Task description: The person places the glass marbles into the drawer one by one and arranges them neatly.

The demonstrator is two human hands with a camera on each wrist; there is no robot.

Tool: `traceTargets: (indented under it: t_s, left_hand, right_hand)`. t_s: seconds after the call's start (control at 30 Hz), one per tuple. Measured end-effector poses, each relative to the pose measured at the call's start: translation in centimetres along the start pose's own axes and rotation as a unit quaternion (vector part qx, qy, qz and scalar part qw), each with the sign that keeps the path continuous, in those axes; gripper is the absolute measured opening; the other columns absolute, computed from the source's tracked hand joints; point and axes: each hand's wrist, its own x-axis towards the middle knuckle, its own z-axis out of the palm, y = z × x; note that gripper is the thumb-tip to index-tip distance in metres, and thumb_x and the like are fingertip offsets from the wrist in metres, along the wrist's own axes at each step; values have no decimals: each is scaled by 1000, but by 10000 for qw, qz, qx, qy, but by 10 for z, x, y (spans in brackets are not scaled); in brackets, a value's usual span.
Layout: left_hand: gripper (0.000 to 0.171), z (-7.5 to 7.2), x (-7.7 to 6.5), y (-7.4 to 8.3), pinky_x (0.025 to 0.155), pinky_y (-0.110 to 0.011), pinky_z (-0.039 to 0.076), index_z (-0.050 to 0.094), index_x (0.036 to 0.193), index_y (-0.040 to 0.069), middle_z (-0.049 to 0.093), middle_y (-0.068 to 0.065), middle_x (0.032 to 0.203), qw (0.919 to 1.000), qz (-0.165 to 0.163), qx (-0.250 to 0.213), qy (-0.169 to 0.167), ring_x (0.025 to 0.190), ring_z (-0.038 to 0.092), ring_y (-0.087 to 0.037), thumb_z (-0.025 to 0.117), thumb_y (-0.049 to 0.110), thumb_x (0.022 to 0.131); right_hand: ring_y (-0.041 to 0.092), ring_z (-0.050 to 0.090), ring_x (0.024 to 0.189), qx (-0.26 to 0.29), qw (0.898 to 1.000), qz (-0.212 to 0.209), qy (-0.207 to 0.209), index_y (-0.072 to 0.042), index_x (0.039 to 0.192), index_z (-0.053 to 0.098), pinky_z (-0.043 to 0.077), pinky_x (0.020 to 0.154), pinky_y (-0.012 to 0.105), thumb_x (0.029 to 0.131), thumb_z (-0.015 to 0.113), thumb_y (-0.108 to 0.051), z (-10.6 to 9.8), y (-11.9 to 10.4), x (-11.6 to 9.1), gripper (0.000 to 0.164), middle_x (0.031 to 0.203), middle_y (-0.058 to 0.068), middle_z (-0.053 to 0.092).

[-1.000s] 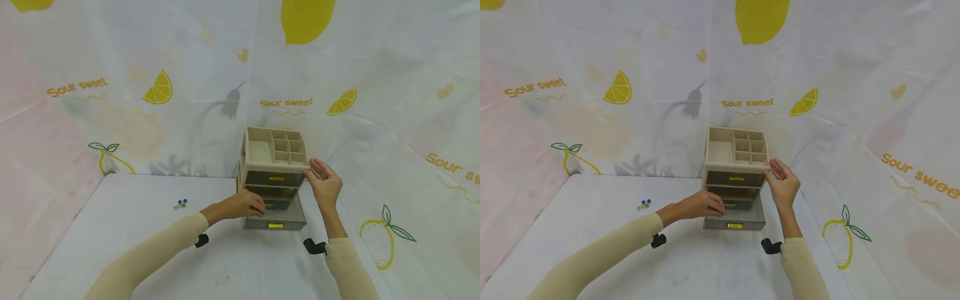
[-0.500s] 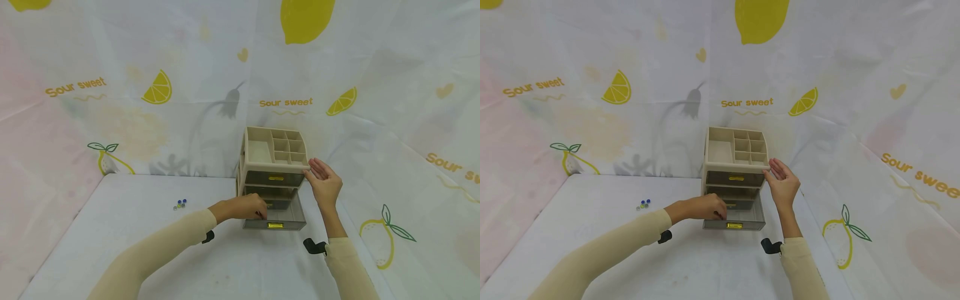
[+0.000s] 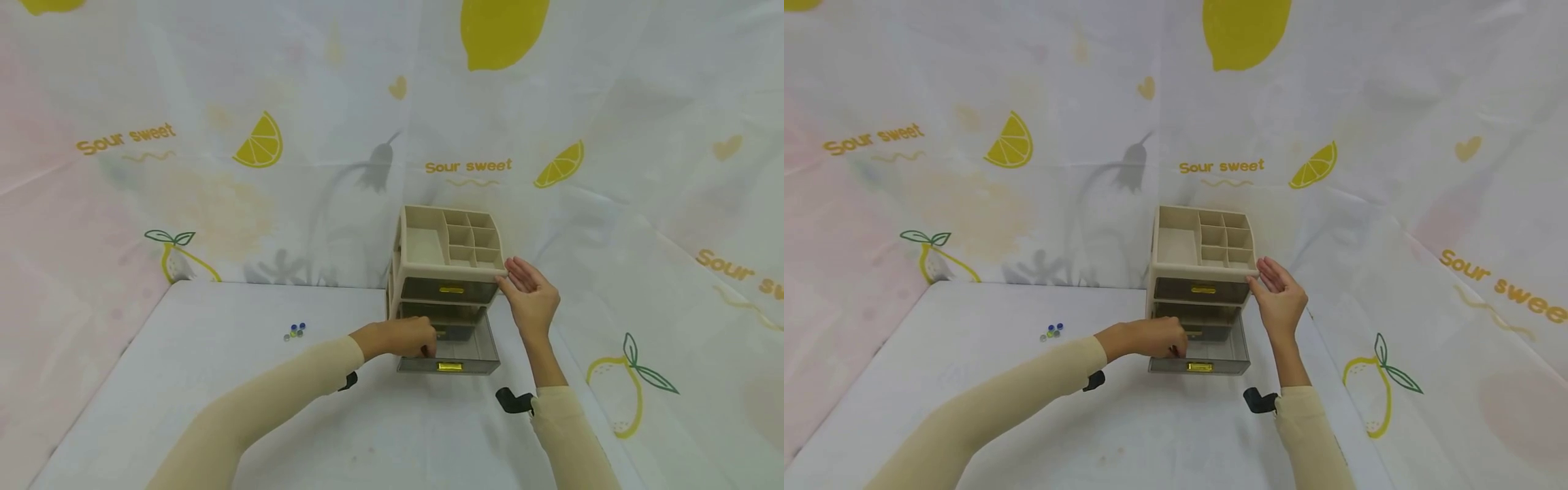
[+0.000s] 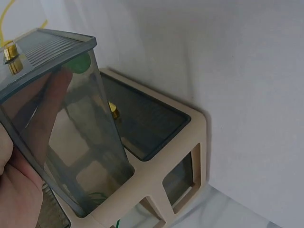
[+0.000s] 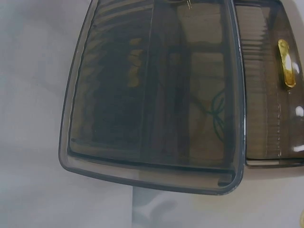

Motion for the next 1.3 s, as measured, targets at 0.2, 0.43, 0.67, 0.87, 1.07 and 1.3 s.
traceTargets:
  t_s: [0.2, 0.43, 0.67, 0.87, 1.07, 1.3]
  left_hand:
    - [40, -1, 4, 2, 50, -17, 25, 49, 60, 16, 31, 10, 57, 9997, -167, -8, -184, 55, 28, -2, 64, -8, 88]
    - [34, 0, 6, 0, 50, -15, 32, 64, 68, 18, 46, 12, 59, 9991, -307, -116, -257, 56, 36, -1, 63, -10, 87]
    - [29, -2, 7, -1, 54, -14, 39, 73, 78, 17, 57, 13, 67, 9991, -275, -94, -319, 60, 42, -1, 64, -10, 87]
    - [30, -3, 6, -1, 55, -13, 41, 74, 79, 17, 59, 13, 69, 9987, -285, 5, -433, 61, 43, -1, 64, -10, 86]
    - [29, -5, 5, -1, 63, -12, 47, 78, 90, 15, 66, 12, 80, 9986, -262, 52, -453, 68, 53, 0, 65, -11, 85]
    - [30, -3, 5, -2, 65, -11, 47, 78, 92, 15, 69, 11, 84, 9993, -244, -18, -287, 72, 58, 2, 66, -11, 85]
  right_hand:
    - [33, 67, 101, 22, 10000, 11, 48, 15, 114, 63, 53, 86, 32, 72, 77, 15, 0, 0, 0, 44, 110, 33, 63]
    - [33, 67, 101, -5, 10000, -38, 2, 15, 115, 63, 53, 86, 32, 72, 77, 15, 0, 0, 0, 44, 109, 33, 64]
    - [33, 67, 100, -48, 10000, -14, -2, 15, 115, 63, 53, 86, 33, 73, 77, 15, 1, -1, 0, 44, 110, 32, 64]
    - [32, 67, 101, -40, 10000, 5, 18, 15, 114, 63, 52, 86, 34, 73, 77, 15, 1, 0, 0, 44, 110, 32, 64]
    - [32, 67, 100, 9, 10000, 31, 24, 15, 114, 63, 52, 86, 35, 72, 77, 15, 1, 0, -1, 44, 110, 32, 64]
    - [31, 68, 99, 2, 10000, 49, 76, 15, 114, 64, 53, 86, 33, 72, 77, 16, 1, -1, 0, 44, 109, 33, 64]
